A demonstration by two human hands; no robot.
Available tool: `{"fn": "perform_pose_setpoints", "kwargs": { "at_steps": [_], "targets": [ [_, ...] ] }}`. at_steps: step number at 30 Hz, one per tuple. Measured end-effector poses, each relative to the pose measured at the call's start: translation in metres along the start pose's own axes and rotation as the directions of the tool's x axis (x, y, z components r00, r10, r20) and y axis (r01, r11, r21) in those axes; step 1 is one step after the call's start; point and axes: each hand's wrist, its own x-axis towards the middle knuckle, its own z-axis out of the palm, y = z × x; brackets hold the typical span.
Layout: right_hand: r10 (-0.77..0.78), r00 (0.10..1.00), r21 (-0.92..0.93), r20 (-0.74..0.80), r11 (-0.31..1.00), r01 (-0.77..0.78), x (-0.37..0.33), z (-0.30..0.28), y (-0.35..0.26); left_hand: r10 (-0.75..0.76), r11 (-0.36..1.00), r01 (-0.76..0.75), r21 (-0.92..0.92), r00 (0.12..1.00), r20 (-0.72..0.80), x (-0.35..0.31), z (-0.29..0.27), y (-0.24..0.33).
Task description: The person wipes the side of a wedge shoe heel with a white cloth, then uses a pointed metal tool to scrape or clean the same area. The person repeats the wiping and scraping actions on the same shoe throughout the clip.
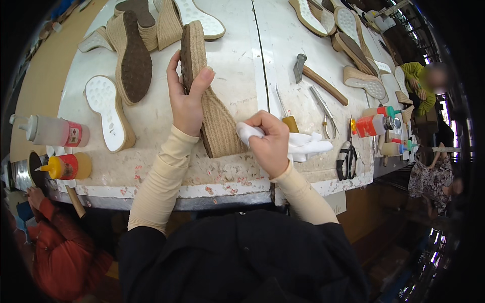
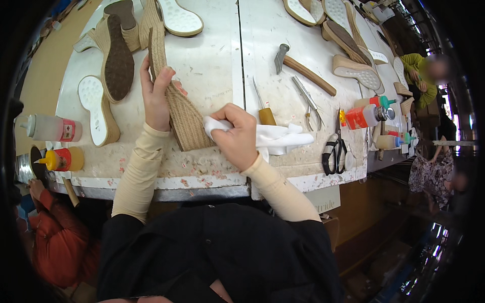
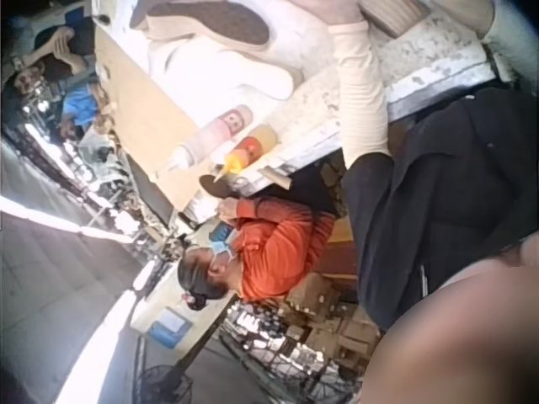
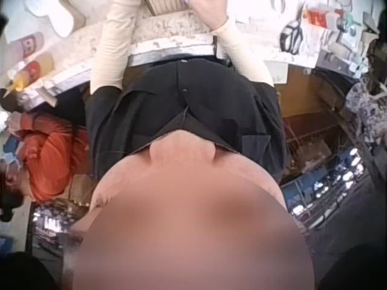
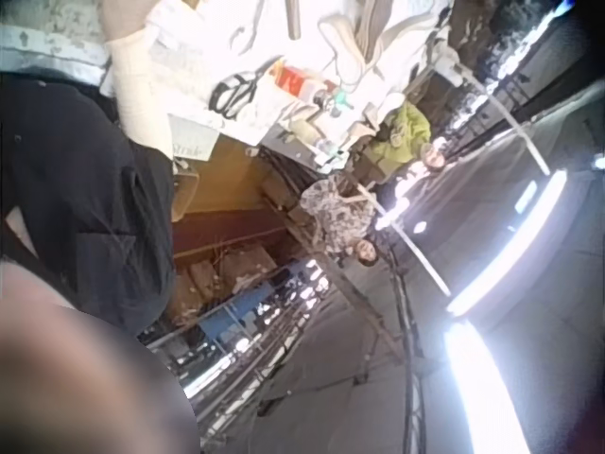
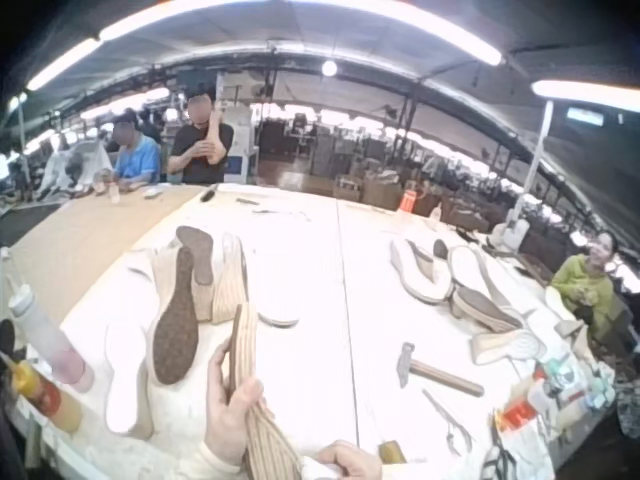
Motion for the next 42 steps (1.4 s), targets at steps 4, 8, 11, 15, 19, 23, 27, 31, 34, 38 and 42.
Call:
{"fn": "perform_pose_setpoints", "kwargs": {
  "at_steps": [4, 8, 11, 15, 19, 23, 27, 31, 34, 38, 42],
  "targets": [
    [0.181, 0.983, 0.097, -0.017, 0.979, -0.178, -0.004, 0.003, -0.001, -0.085, 0.992, 0.084, -0.098, 0.996, -0.008, -0.004, 0.000, 0.006],
    [0.037, 0.998, 0.034, -0.056, 0.999, -0.036, -0.004, 0.004, 0.001, -0.047, 0.995, 0.049, -0.086, 0.999, 0.025, -0.006, 0.002, 0.009],
    [0.027, 0.999, 0.057, -0.045, 0.998, -0.025, -0.002, 0.005, 0.002, -0.040, 0.994, 0.044, -0.104, 0.998, 0.042, -0.006, 0.003, 0.010],
    [0.070, 0.997, 0.050, -0.034, 0.996, -0.068, -0.003, 0.003, 0.001, -0.051, 0.994, 0.055, -0.092, 0.998, 0.042, -0.006, 0.002, 0.011],
    [0.015, 1.000, 0.076, -0.006, 0.997, -0.014, -0.004, 0.003, 0.002, -0.033, 0.992, 0.042, -0.117, 0.996, 0.083, -0.007, 0.002, 0.012],
    [0.037, 0.998, 0.151, -0.048, 0.988, -0.030, -0.006, 0.005, 0.004, -0.022, 0.991, 0.035, -0.128, 0.995, 0.099, -0.007, 0.002, 0.013],
    [0.061, 0.997, 0.105, -0.040, 0.993, -0.057, -0.007, 0.004, 0.004, 0.006, 0.991, 0.009, -0.135, 0.993, 0.115, -0.007, 0.002, 0.012],
    [0.081, 0.996, 0.075, -0.024, 0.994, -0.078, -0.005, 0.004, 0.002, -0.029, 0.989, 0.043, -0.141, 0.994, 0.101, -0.007, 0.002, 0.013],
    [0.062, 0.998, 0.218, -0.016, 0.974, -0.057, -0.005, 0.004, 0.001, -0.012, 0.992, 0.025, -0.125, 0.995, 0.102, -0.006, 0.003, 0.015],
    [0.085, 0.996, 0.115, -0.015, 0.990, -0.083, -0.004, 0.003, 0.002, -0.016, 0.991, 0.033, -0.126, 0.992, 0.128, -0.008, 0.003, 0.015],
    [0.076, 0.997, 0.094, 0.015, 0.993, -0.077, -0.004, 0.002, 0.002, -0.006, 0.992, 0.021, -0.123, 0.993, 0.118, -0.007, 0.002, 0.015]
  ]
}}
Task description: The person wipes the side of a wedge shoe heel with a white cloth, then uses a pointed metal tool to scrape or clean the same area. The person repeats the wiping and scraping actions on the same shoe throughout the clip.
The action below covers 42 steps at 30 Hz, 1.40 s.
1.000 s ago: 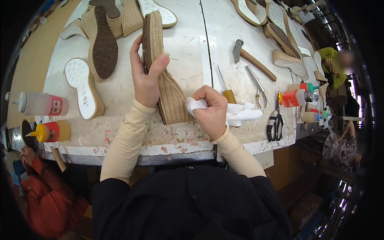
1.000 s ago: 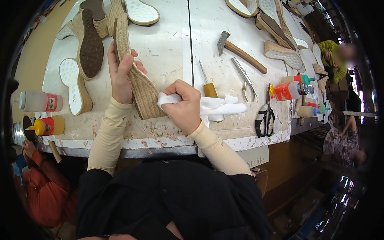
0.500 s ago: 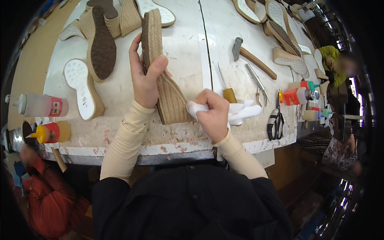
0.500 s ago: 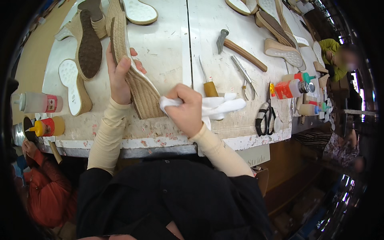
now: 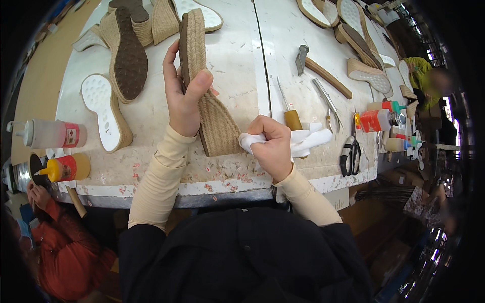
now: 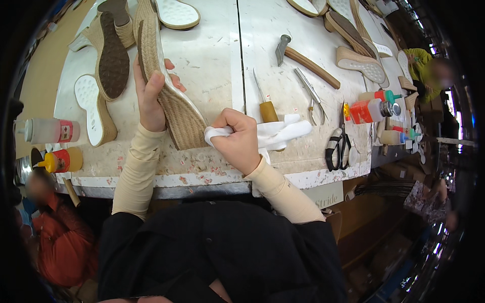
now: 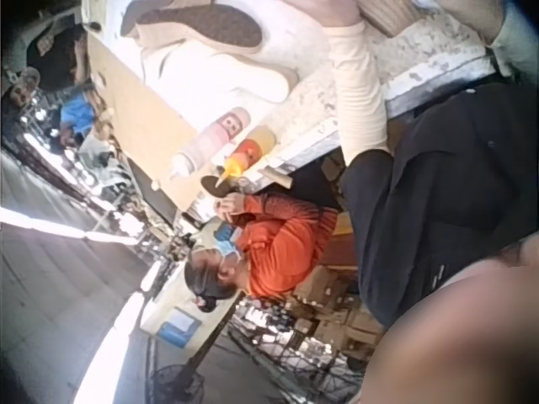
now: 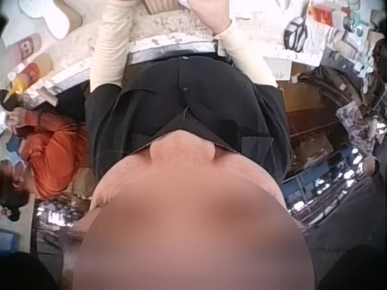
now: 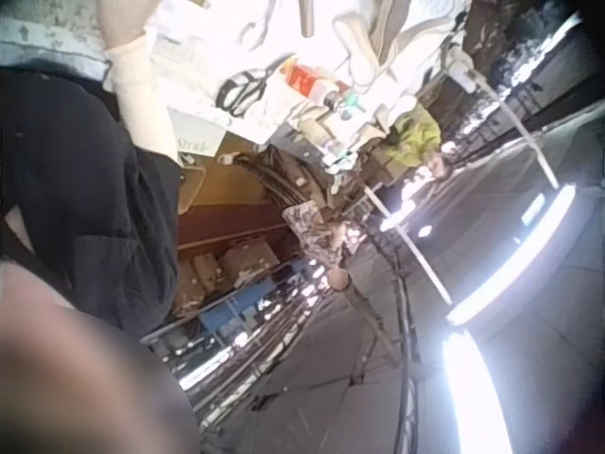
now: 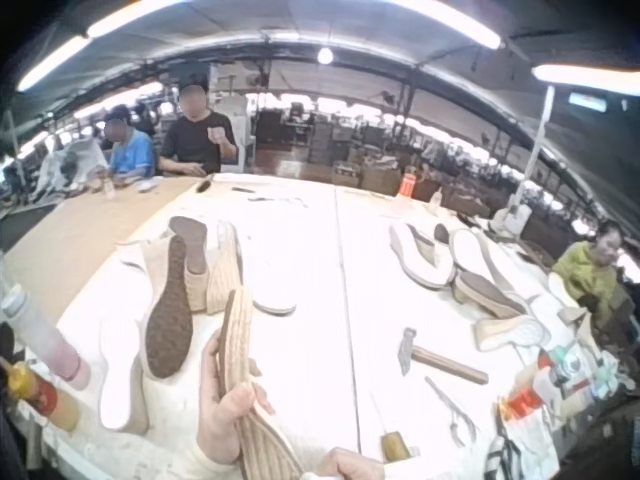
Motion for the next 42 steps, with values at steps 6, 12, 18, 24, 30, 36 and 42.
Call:
{"fn": "perform_pose_setpoints", "kwargs": {
  "at_steps": [6, 12, 18, 24, 30, 36, 42],
  "targets": [
    [-0.005, 1.000, 0.056, 0.013, 0.998, 0.004, 0.0038, 0.0002, -0.0019, -0.001, 1.000, 0.001, -0.016, 1.000, 0.020, -0.0008, -0.0004, 0.0007],
    [-0.006, 1.000, -0.008, 0.012, 1.000, 0.006, 0.0016, -0.0018, -0.0011, 0.007, 1.000, -0.006, -0.010, 0.999, 0.037, 0.0001, -0.0019, -0.0007],
    [0.132, 0.989, 0.070, 0.059, 0.988, -0.136, 0.0007, -0.0017, 0.0012, 0.018, 0.999, -0.017, -0.027, 1.000, 0.019, 0.0002, -0.0028, -0.0034],
    [0.004, 1.000, 0.066, 0.019, 0.998, -0.005, 0.0013, -0.0018, 0.0006, -0.019, 0.997, 0.020, -0.069, 1.000, 0.020, 0.0018, -0.0051, -0.0060],
    [-0.047, 0.999, -0.057, -0.008, 0.997, 0.046, 0.0020, -0.0006, 0.0007, 0.000, 0.999, 0.002, -0.051, 1.000, 0.024, 0.0001, -0.0040, -0.0071],
    [0.191, 0.981, 0.070, 0.022, 0.979, -0.192, 0.0002, 0.0010, -0.0006, -0.056, 0.997, 0.055, -0.060, 0.998, -0.005, 0.0004, -0.0035, -0.0060],
    [-0.057, 0.998, 0.032, -0.028, 0.998, 0.058, 0.0019, 0.0005, 0.0017, -0.043, 0.999, 0.042, -0.032, 0.999, -0.022, 0.0006, -0.0021, -0.0041]
  ]
}}
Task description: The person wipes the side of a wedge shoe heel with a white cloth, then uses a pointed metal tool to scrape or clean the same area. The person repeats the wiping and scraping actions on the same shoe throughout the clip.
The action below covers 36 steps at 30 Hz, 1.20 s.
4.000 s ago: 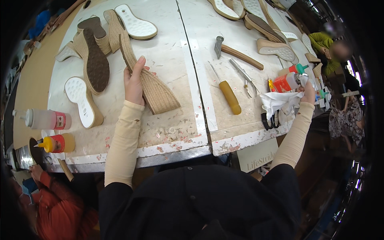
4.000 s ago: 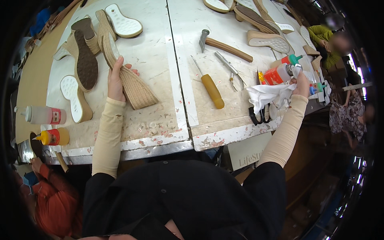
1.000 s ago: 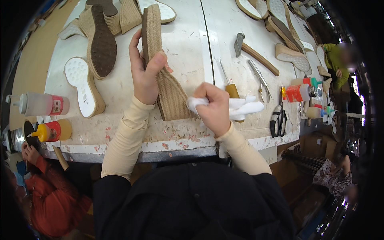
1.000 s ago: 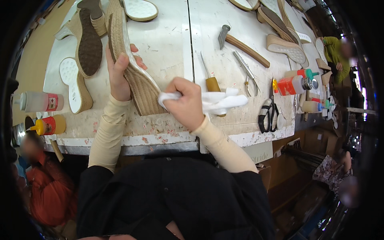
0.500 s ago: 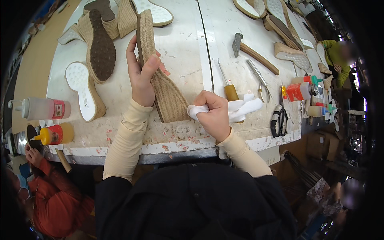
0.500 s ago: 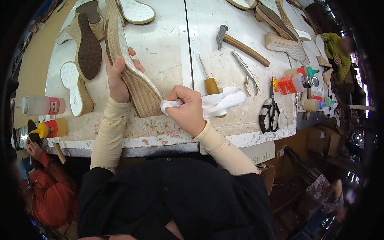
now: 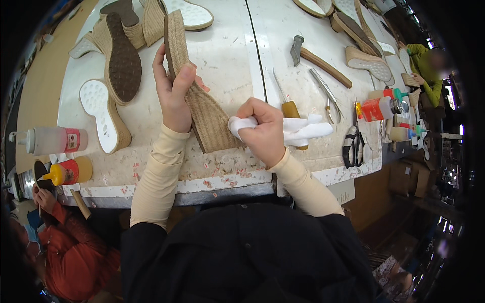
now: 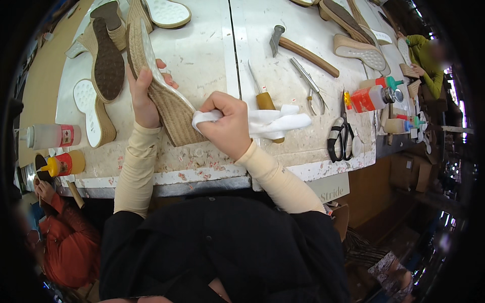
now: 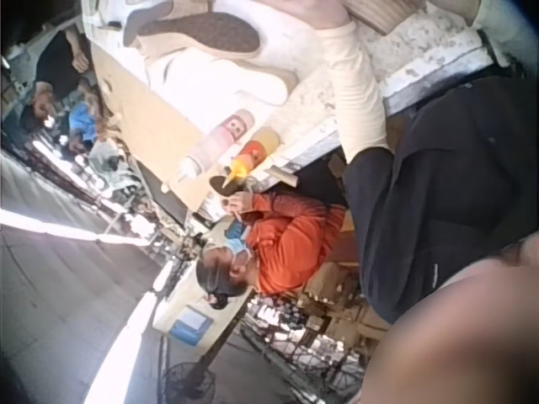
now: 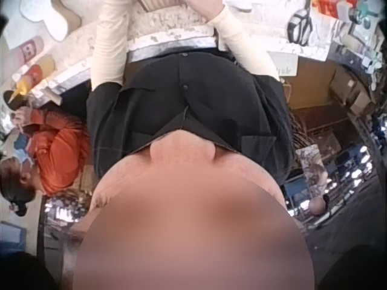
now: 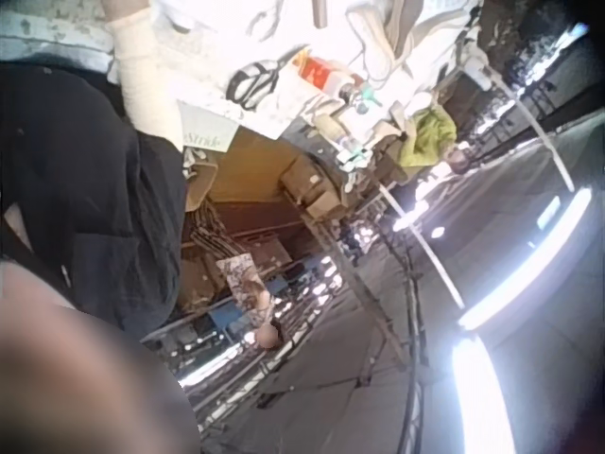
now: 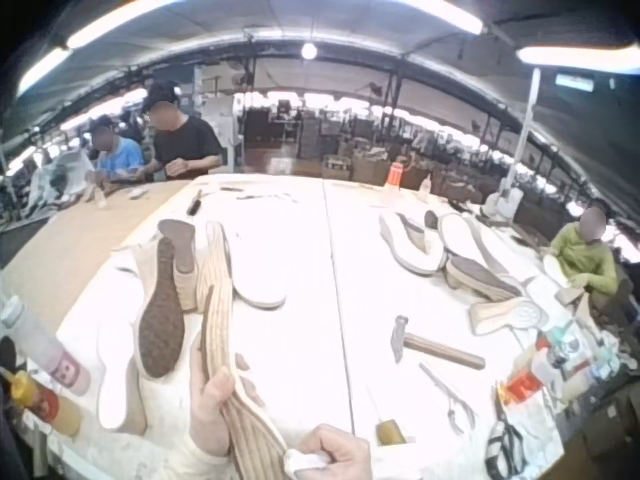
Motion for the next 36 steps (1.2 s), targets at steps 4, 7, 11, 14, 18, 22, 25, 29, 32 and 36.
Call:
{"fn": "perform_pose_setpoints", "kwargs": {
  "at_steps": [4, 7, 11, 14, 18, 22, 25, 29, 32, 36],
  "targets": [
    [0.023, 0.999, -0.018, 0.023, 1.000, -0.023, -0.003, -0.002, -0.001, 0.005, 1.000, -0.005, 0.008, 1.000, 0.001, -0.001, 0.001, 0.001],
    [0.016, 0.999, -0.017, 0.033, 1.000, -0.015, -0.001, -0.001, 0.001, -0.002, 1.000, 0.002, 0.019, 1.000, -0.004, -0.001, 0.002, 0.001],
    [-0.058, 0.998, -0.083, 0.035, 0.995, 0.061, -0.003, -0.001, 0.002, -0.002, 0.999, 0.003, 0.033, 1.000, -0.016, -0.001, 0.002, 0.002],
    [0.003, 0.999, -0.033, 0.049, 0.999, -0.001, -0.010, -0.005, 0.002, 0.005, 0.999, -0.004, 0.051, 1.000, -0.013, -0.001, 0.001, 0.003],
    [-0.058, 0.998, -0.084, 0.009, 0.995, 0.058, 0.003, 0.003, 0.007, -0.022, 0.999, 0.023, 0.036, 0.999, -0.046, -0.002, 0.000, -0.001],
    [-0.038, 0.991, 0.068, -0.125, 0.997, 0.047, 0.031, 0.019, 0.015, -0.043, 0.994, 0.049, 0.095, 0.997, -0.068, 0.001, -0.004, -0.009],
    [0.174, 0.982, 0.281, -0.079, 0.949, -0.145, 0.031, 0.002, 0.010, -0.037, 0.988, 0.054, 0.142, 0.992, -0.124, 0.007, -0.009, -0.016],
    [0.206, 0.978, 0.165, -0.015, 0.966, -0.201, 0.016, -0.022, 0.000, -0.044, 0.991, 0.063, 0.118, 0.986, -0.163, 0.011, -0.016, -0.021],
    [0.130, 0.990, 0.050, 0.062, 0.990, -0.133, 0.001, -0.016, -0.001, -0.041, 0.992, 0.061, 0.113, 0.985, -0.169, 0.011, -0.017, -0.022],
    [0.017, 0.997, -0.031, 0.080, 0.999, -0.014, -0.002, 0.006, 0.005, -0.036, 0.986, 0.064, 0.156, 0.983, -0.178, 0.011, -0.016, -0.022]
  ]
}}
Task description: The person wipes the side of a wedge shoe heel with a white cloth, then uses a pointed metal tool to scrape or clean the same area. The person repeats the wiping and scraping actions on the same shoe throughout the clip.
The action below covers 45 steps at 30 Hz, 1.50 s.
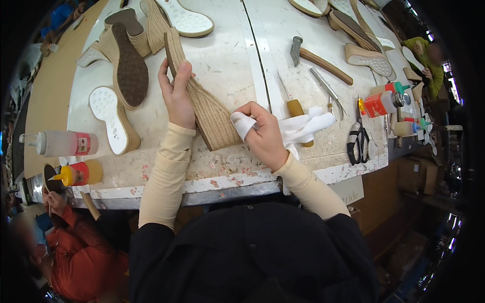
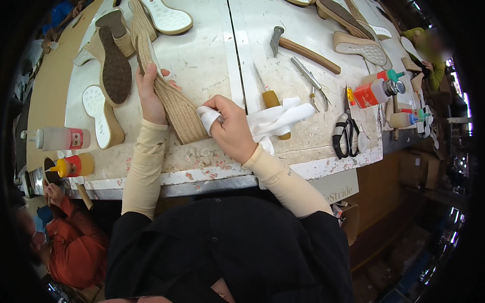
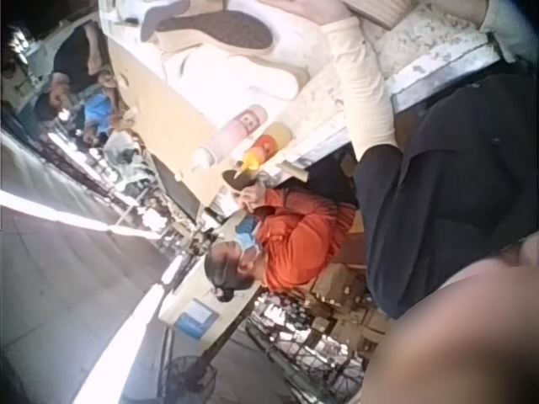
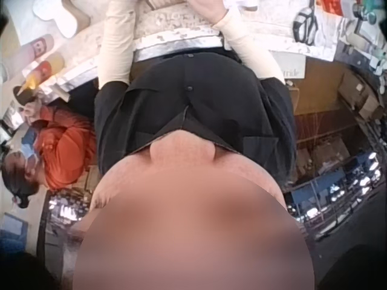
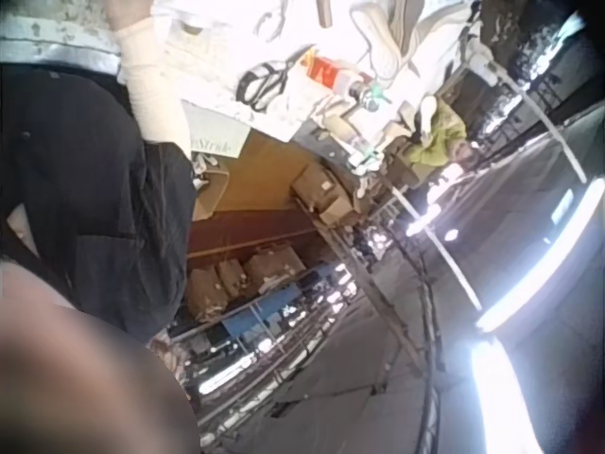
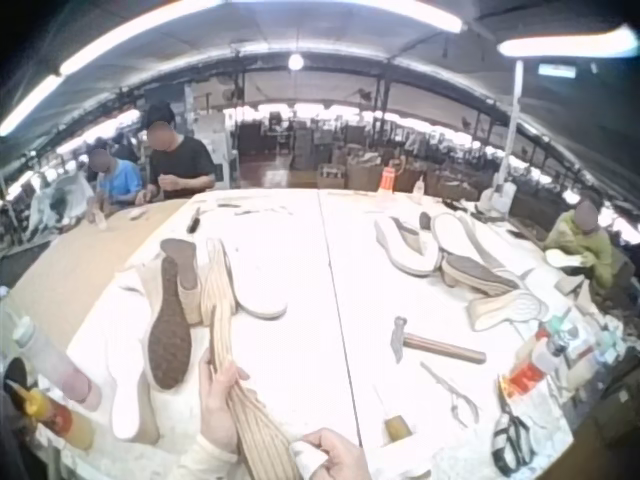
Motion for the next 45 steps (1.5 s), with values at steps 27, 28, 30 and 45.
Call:
{"fn": "perform_pose_setpoints", "kwargs": {
  "at_steps": [27, 28, 30, 45],
  "targets": [
    [-0.199, 0.976, -0.228, -0.088, 0.958, 0.174, 0.015, 0.002, 0.004, -0.002, 1.000, 0.002, 0.012, 1.000, 0.023, -0.006, 0.007, 0.005],
    [-0.203, 0.974, -0.234, -0.100, 0.956, 0.176, 0.028, 0.006, 0.008, 0.003, 1.000, -0.003, -0.013, 0.999, 0.035, -0.006, 0.008, 0.005],
    [-0.146, 0.979, -0.144, -0.140, 0.982, 0.126, 0.040, 0.006, 0.011, 0.022, 0.999, -0.021, -0.032, 0.998, 0.053, -0.006, 0.008, 0.006],
    [-0.103, 0.992, -0.105, -0.068, 0.990, 0.096, 0.010, 0.001, -0.007, 0.033, 0.999, -0.034, 0.011, 0.999, 0.034, -0.007, 0.008, 0.009]
  ]
}}
